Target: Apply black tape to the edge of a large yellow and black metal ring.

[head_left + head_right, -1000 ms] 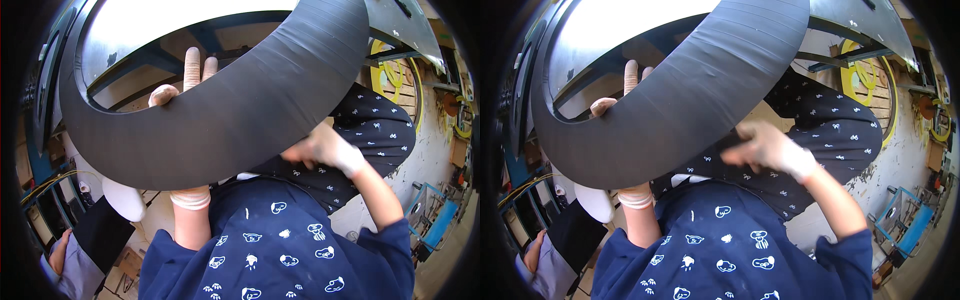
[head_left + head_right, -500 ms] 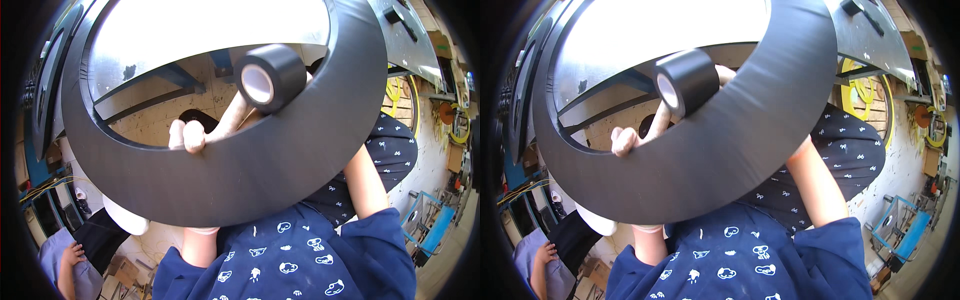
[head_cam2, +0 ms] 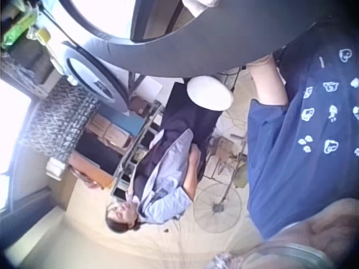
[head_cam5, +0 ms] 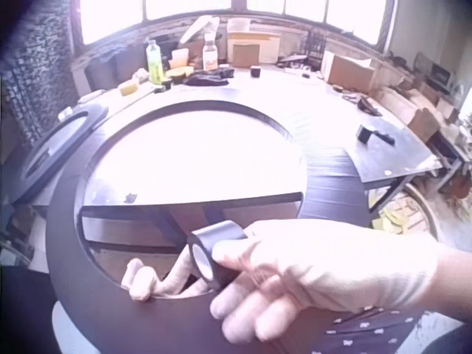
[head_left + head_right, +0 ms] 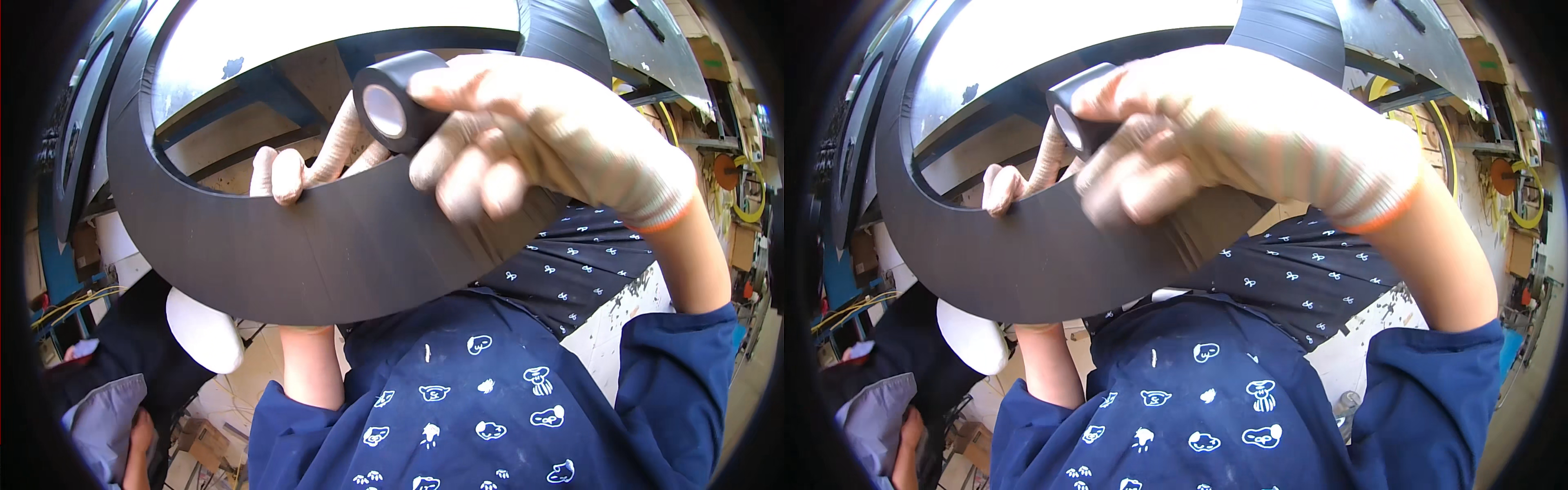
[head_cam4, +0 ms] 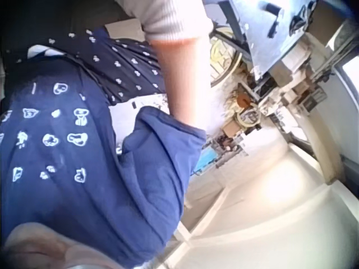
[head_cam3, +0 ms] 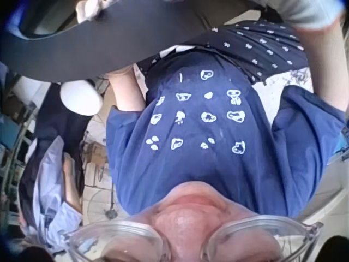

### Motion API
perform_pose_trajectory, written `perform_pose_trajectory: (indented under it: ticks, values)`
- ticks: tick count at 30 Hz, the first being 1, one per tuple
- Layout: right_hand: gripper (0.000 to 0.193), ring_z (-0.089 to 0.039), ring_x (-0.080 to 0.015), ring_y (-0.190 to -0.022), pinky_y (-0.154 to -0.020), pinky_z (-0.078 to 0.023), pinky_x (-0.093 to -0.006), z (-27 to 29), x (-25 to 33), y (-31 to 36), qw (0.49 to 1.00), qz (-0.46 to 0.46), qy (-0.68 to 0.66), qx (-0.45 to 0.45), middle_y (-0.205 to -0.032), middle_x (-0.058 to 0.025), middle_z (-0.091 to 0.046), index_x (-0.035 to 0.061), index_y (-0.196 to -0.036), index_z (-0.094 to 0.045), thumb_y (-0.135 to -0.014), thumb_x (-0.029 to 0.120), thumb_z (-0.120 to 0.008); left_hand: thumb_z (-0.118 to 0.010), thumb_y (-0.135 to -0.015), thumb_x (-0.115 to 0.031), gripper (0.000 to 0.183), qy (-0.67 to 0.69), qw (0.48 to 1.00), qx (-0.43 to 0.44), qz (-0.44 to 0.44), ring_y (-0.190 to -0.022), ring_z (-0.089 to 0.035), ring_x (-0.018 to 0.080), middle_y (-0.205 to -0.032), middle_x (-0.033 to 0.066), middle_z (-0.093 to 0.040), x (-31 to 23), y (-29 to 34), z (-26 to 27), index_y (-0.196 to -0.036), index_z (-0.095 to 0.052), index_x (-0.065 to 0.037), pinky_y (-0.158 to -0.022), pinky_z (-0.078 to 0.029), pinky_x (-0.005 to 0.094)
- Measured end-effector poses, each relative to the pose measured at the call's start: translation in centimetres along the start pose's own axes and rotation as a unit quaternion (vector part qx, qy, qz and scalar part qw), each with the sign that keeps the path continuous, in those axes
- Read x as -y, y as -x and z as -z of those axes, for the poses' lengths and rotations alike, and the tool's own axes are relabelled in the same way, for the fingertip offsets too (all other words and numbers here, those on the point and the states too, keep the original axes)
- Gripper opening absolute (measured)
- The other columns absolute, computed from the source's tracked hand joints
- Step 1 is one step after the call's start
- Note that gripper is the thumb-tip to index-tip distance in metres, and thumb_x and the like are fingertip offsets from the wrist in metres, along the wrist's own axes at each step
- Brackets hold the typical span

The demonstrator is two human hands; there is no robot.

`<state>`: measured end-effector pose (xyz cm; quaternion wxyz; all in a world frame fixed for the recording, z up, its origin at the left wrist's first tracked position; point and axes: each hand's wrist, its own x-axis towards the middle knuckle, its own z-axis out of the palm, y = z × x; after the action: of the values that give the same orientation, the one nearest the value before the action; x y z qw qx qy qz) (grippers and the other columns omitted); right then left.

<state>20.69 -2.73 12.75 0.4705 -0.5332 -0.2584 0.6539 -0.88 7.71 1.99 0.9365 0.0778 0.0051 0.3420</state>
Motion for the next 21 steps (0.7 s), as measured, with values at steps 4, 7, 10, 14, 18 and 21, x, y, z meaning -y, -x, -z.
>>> perform_pose_trajectory:
  ticks: [4,7,10,14,18,21]
  values:
    - [0.037,-0.053,-0.0053,-0.063,-0.046,-0.039,-0.0154,-1.9,0.0,0.6,0.995,0.065,0.050,0.063,-0.097,-0.0151,-0.067,0.0023,-0.129,-0.055,-0.104,0.029,-0.053,-0.029,-0.109,-0.023,0.025,0.013,0.999,0.039,0.011,-0.097,-0.049,0.0216,-0.112,0.0066,-0.055,1.3,0.4,-3.1,-0.087,-0.037,-0.014,-0.096,-0.040,0.0364]
    - [0.035,-0.046,-0.0019,-0.060,-0.044,-0.033,-0.0126,-1.6,0.9,0.7,0.992,-0.045,-0.102,0.051,-0.086,-0.0050,-0.061,0.0029,-0.131,-0.054,-0.105,0.026,-0.051,-0.035,-0.106,-0.027,0.012,-0.321,0.946,0.036,-0.028,-0.115,-0.046,0.0278,-0.134,0.0081,-0.053,2.7,1.1,-4.1,-0.103,-0.037,-0.016,-0.103,-0.039,0.0397]
    - [0.044,-0.042,-0.0024,-0.054,-0.040,-0.031,-0.0141,-1.4,0.2,2.2,0.937,-0.081,-0.334,0.058,-0.083,-0.0023,-0.061,-0.0027,-0.137,-0.051,-0.104,0.026,-0.052,-0.049,-0.098,-0.040,0.059,-0.970,0.177,0.034,-0.165,-0.143,-0.035,0.0374,-0.157,0.0050,-0.042,3.3,2.3,-2.6,-0.152,-0.041,-0.018,-0.113,-0.035,0.0458]
    - [0.052,-0.059,-0.0172,-0.041,-0.038,-0.047,-0.0229,-3.8,2.2,12.6,0.958,-0.269,-0.025,-0.098,-0.069,-0.0133,-0.066,-0.0097,-0.121,-0.054,-0.079,0.015,-0.070,-0.044,-0.101,-0.043,0.062,-0.997,0.021,0.007,-0.070,-0.151,-0.023,0.0319,-0.163,0.0035,-0.029,5.4,3.8,-4.8,-0.156,-0.030,-0.018,-0.123,-0.021,0.0458]
    - [0.027,-0.063,-0.0090,-0.057,-0.048,-0.043,-0.0229,1.5,-11.0,7.8,0.971,-0.226,0.082,-0.001,-0.071,-0.0040,-0.067,0.0020,-0.102,-0.065,-0.088,0.025,-0.071,-0.041,-0.104,-0.043,0.063,-0.999,-0.003,-0.032,-0.005,-0.152,-0.019,0.0279,-0.165,0.0054,-0.024,6.0,3.5,-3.9,-0.158,-0.025,-0.016,-0.125,-0.015,0.0448]
    - [0.047,-0.046,-0.0247,-0.137,-0.113,-0.037,-0.0422,8.9,-16.4,2.1,0.760,0.274,0.587,-0.058,-0.150,-0.0112,-0.049,0.0027,-0.140,-0.053,-0.098,0.022,-0.060,-0.044,-0.103,-0.041,0.063,-0.999,-0.017,-0.027,0.015,-0.152,-0.020,0.0312,-0.164,0.0080,-0.027,5.6,3.5,-4.3,-0.157,-0.027,-0.013,-0.124,-0.018,0.0450]
